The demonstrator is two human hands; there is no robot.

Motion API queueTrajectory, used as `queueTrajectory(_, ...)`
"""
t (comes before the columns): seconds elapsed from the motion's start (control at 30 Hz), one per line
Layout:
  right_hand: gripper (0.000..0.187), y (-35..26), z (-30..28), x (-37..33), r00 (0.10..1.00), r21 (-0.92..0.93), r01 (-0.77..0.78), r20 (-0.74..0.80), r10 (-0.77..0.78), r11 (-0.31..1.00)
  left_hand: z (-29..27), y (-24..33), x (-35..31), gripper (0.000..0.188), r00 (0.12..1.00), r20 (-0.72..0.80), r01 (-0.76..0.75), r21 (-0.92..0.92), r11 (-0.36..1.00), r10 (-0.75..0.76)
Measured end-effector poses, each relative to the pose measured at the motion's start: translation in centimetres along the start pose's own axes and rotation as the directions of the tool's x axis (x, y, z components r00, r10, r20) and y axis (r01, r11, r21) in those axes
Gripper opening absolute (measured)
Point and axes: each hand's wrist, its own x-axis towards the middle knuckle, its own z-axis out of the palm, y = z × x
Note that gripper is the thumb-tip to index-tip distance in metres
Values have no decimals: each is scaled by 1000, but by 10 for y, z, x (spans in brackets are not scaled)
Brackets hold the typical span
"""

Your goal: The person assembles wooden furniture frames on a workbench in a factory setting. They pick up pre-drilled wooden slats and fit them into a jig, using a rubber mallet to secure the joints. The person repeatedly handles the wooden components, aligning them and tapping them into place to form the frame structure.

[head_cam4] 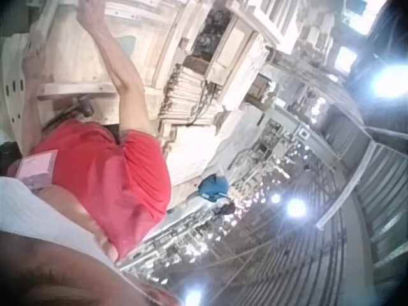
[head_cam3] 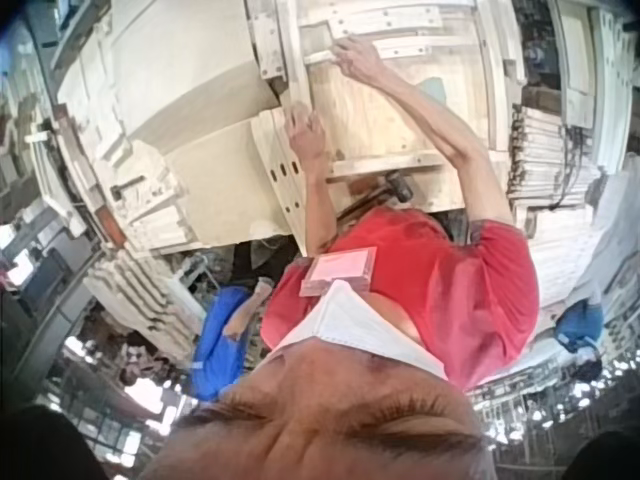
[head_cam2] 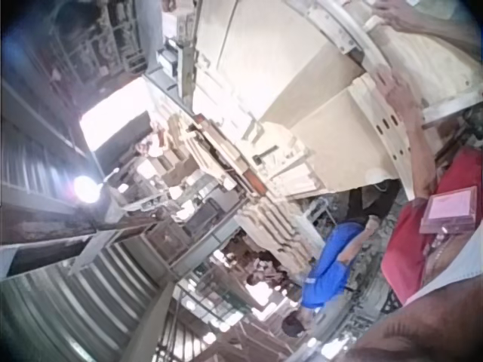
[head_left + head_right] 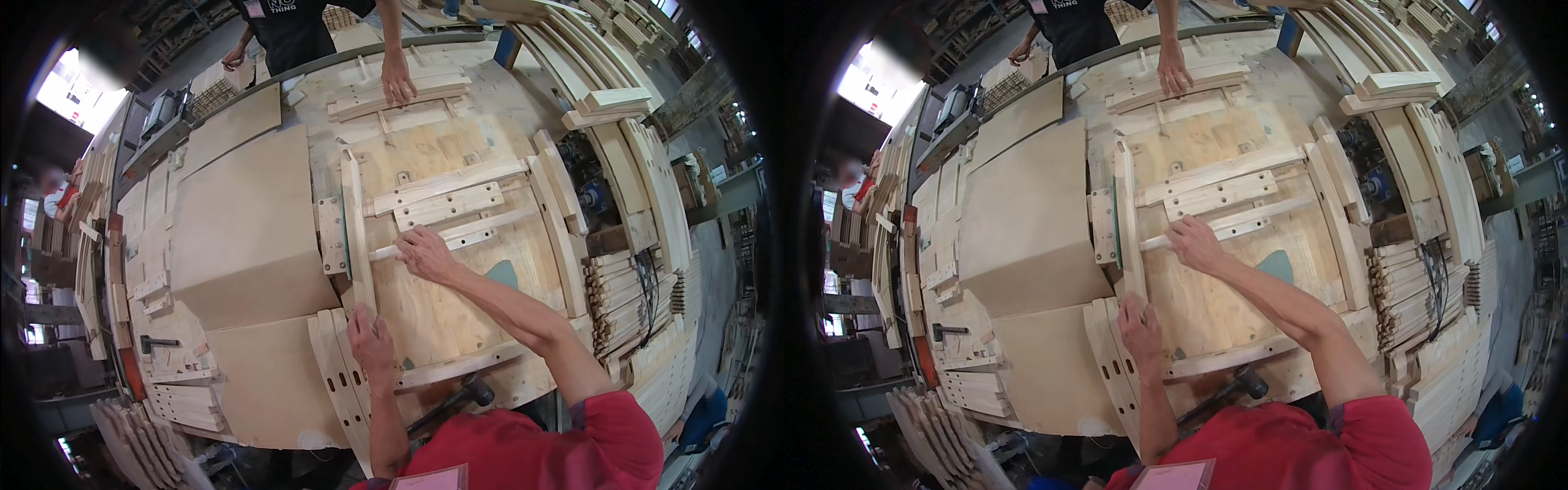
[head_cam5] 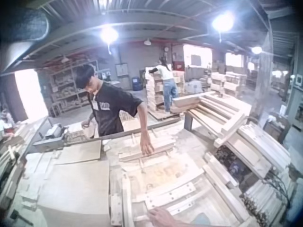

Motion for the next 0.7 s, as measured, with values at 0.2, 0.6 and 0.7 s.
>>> queueTrajectory(0.2,22,1,-1,1,999,42,-3,-33,4,999,0,21,5,52,990,-117,-52,227,973,80)
queueTrajectory(0.6,73,65,-179,-199,642,-382,-767,-434,633,516,121,196,213,50,648,32,-756,-90,648,761)
queueTrajectory(0.7,71,73,-188,-248,544,-379,-831,-400,737,408,171,216,222,49,663,227,-709,-114,696,713)
